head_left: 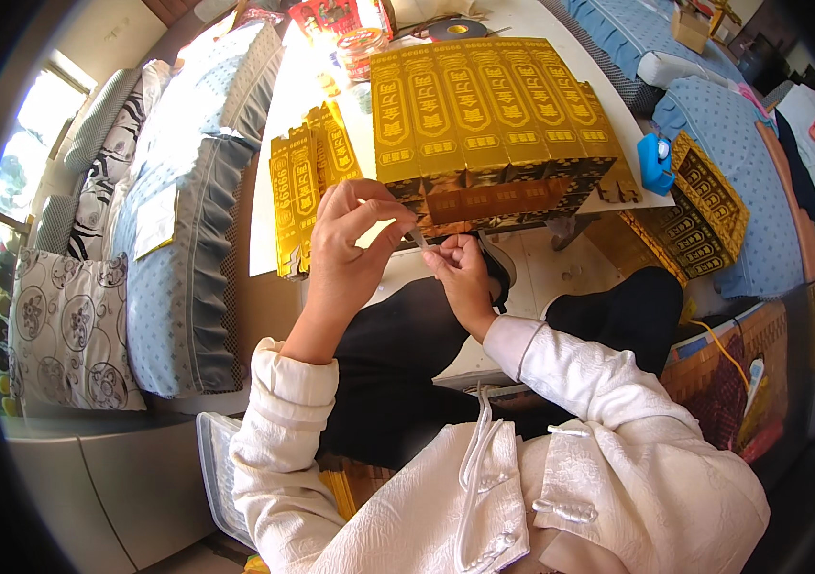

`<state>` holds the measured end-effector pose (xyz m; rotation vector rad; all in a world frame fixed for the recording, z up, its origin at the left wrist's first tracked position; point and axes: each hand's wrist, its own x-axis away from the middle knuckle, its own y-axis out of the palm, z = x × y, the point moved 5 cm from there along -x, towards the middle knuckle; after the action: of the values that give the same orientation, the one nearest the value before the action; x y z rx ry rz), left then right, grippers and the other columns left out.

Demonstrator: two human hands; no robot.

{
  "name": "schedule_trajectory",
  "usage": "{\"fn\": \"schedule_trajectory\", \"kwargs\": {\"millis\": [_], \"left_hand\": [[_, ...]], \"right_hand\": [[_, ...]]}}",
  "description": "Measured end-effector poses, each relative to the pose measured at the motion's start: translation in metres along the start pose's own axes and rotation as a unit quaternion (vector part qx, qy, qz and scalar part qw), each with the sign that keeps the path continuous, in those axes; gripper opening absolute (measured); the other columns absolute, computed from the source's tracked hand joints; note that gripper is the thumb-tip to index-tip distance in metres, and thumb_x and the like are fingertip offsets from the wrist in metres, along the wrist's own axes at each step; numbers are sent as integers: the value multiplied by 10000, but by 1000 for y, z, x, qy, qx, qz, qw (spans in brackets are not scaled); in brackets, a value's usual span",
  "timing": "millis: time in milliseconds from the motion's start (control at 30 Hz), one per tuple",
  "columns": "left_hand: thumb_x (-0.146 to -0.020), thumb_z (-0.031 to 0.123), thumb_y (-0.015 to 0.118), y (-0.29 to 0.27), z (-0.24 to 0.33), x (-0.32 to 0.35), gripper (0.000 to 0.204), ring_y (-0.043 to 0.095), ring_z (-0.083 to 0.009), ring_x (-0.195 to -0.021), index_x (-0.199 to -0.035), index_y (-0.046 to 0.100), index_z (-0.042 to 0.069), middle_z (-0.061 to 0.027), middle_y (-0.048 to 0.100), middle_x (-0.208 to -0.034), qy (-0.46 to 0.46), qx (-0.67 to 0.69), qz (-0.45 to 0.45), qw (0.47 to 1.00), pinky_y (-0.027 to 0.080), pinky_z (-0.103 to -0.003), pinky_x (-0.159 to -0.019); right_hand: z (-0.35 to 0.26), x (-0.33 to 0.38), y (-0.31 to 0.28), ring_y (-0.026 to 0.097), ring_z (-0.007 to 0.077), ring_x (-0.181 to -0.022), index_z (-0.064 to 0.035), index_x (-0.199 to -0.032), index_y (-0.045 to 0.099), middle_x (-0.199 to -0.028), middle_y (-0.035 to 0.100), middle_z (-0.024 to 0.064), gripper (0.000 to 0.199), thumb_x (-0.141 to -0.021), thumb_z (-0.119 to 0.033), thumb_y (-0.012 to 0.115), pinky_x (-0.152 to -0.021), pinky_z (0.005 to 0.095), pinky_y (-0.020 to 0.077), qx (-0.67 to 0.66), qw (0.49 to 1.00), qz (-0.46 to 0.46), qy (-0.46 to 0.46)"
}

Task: The person assembles a gold-patterned paper box by folding flaps and securing them with adhesive tape. They repeatedly apply tape to the edges and corners, then fold and press the flaps to form the box structure.

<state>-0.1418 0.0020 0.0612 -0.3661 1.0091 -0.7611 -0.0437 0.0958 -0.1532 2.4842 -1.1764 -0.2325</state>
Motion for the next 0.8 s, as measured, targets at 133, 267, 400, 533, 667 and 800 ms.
{"fn": "schedule_trajectory", "kwargs": {"millis": [133,267,400,533,667,800], "left_hand": [[-753,29,844,-4,6,-5,213,599,-263,-978,-929,793,138,-41,661,-1034,8,-53,14,998,481,-373,-860],[-728,32,850,-5,6,-5,235,591,-267,-990,-923,795,152,-43,661,-1073,30,-68,28,997,482,-381,-863],[-718,28,848,-5,8,-7,237,605,-289,-1060,-908,790,158,-47,674,-1142,34,-82,29,996,477,-407,-917],[-735,24,831,-5,9,-11,210,612,-323,-1239,-893,770,148,-45,702,-1250,63,-88,19,994,460,-436,-1009],[-773,33,807,-2,2,-10,170,603,-313,-1312,-907,754,123,-32,728,-1262,63,-71,5,995,448,-451,-1053],[-791,45,801,-3,2,-12,148,626,-295,-1284,-918,751,104,-32,746,-1221,60,-60,8,996,456,-443,-1053]], "right_hand": [[7,-4,5,596,82,-821,-52,-1103,468,-982,678,53,311,-976,-114,745,-733,235,495,-29,999,22,-8],[11,-5,6,577,74,-786,-52,-1088,476,-940,661,37,309,-971,-121,754,-707,233,484,-9,999,46,5],[9,-6,8,542,70,-722,-59,-1049,497,-862,617,9,293,-965,-136,767,-663,229,460,-5,998,67,6],[4,-5,15,508,55,-641,-66,-977,501,-759,564,-16,289,-952,-117,784,-582,209,417,-25,994,106,-7],[1,-3,18,498,55,-629,-72,-937,502,-735,552,-25,304,-934,-100,804,-575,208,410,-27,992,124,1],[2,-4,18,498,50,-640,-74,-933,506,-747,559,-25,303,-931,-94,809,-579,203,409,-23,991,132,4]]}}
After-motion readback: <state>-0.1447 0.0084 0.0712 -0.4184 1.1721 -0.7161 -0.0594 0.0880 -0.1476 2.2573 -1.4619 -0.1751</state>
